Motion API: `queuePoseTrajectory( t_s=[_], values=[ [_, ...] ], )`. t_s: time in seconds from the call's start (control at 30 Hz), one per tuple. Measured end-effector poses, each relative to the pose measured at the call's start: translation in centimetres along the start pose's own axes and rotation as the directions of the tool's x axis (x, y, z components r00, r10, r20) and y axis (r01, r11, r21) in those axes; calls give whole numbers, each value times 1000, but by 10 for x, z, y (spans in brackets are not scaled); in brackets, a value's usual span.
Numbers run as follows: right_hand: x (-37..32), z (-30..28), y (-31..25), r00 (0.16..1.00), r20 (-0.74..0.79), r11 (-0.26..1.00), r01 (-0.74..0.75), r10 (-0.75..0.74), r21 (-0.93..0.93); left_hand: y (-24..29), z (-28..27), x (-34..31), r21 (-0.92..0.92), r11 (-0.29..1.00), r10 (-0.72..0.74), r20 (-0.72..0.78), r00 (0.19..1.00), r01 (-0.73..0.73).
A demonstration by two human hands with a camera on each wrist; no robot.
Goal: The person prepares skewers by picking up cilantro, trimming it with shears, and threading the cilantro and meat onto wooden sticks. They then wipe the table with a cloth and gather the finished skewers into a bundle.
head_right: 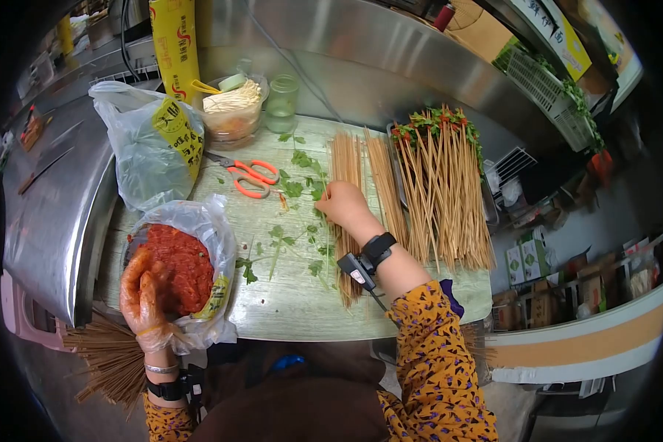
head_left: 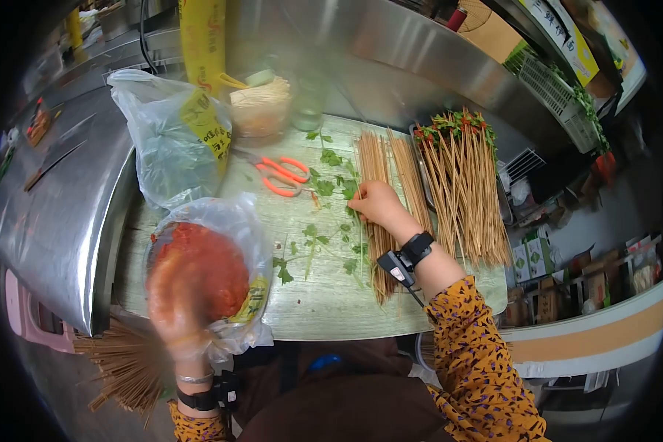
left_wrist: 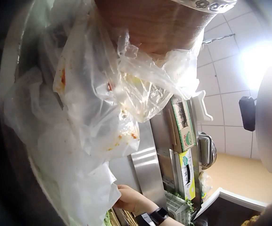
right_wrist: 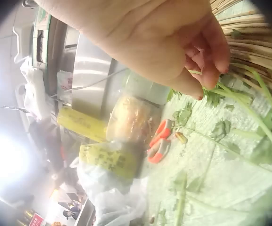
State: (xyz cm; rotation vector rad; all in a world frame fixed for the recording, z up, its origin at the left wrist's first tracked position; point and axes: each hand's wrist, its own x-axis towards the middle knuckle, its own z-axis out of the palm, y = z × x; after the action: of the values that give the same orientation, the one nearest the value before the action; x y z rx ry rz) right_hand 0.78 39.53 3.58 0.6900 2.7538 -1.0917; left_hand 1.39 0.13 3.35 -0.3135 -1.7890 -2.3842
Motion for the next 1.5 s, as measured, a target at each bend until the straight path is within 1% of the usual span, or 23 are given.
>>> queuePoseTrajectory(
  t_s=[0.03,0.07,0.13,0.2,0.27,0.3,0.33,0.37,0.43,0.47,0.57,0.63,0.67,0.7,0.77,0.8,0.87,0.9,1.0,1.1,1.17,1.37,1.5],
  values=[
    [2,3,0,1000,-18,995,17,-19,-94,-1,0,0,4,1000,-8,-6,1000,8],
    [4,5,2,1000,0,994,14,-14,-111,-1,0,-1,8,1000,-17,-12,1000,17],
    [3,2,3,999,19,994,-36,35,107,-1,1,-2,-2,1000,-6,-26,1000,6],
    [-1,-8,3,998,34,949,-60,52,310,-1,1,-1,-8,1000,5,-28,1000,-5],
    [-6,-22,1,996,11,990,-91,91,108,-2,1,-2,-12,1000,14,-19,1000,-15],
    [-8,-28,0,994,-7,994,-110,110,8,0,1,-2,2,1000,-20,-17,1000,20],
    [-8,-30,4,995,9,976,-98,102,-193,3,1,-2,15,998,-53,-10,999,53],
    [-11,-29,5,998,-1,940,-52,55,-338,5,2,-2,28,996,-84,-4,996,84],
    [-19,-21,0,999,12,797,43,-45,-603,7,4,-1,15,998,-66,0,998,66],
    [-19,-15,4,996,-36,772,42,-84,-634,8,3,-2,13,998,-56,-2,998,56],
    [-16,-13,3,996,8,737,73,-92,-672,5,-1,-2,36,998,-44,-4,999,44],
    [-16,-23,7,994,77,910,-40,79,-412,2,0,-1,10,1000,-14,-1,1000,14],
    [-16,-29,10,980,130,956,-112,152,-273,1,0,-1,-5,1000,1,-3,1000,-1],
    [-18,-34,12,973,173,983,-133,155,-128,1,0,-1,1,1000,6,-1,1000,-6],
    [-27,-43,18,957,251,968,-191,146,165,3,2,-1,7,1000,14,8,1000,-14],
    [-32,-48,22,963,238,930,-197,124,312,6,3,-1,-3,1000,7,24,1000,-7],
    [-41,-58,22,971,218,859,-192,96,474,10,5,-1,-25,1000,-3,58,998,4],
    [-46,-64,19,976,205,814,-183,81,551,8,4,-1,24,999,28,54,998,-29],
    [-53,-73,16,978,205,763,-159,36,627,-5,-5,1,179,976,121,43,992,-127],
    [-60,-74,11,979,204,732,-123,-23,670,-12,-13,2,243,953,169,76,983,-183],
    [-60,-70,13,976,212,718,-114,-48,687,-15,-15,2,244,954,166,66,984,-177],
    [-57,-53,20,982,181,826,-57,-55,561,-11,-12,2,198,966,156,80,985,-169],
    [-57,-22,17,995,70,835,22,-73,550,-4,-5,2,104,989,104,57,993,-110]
  ],
)
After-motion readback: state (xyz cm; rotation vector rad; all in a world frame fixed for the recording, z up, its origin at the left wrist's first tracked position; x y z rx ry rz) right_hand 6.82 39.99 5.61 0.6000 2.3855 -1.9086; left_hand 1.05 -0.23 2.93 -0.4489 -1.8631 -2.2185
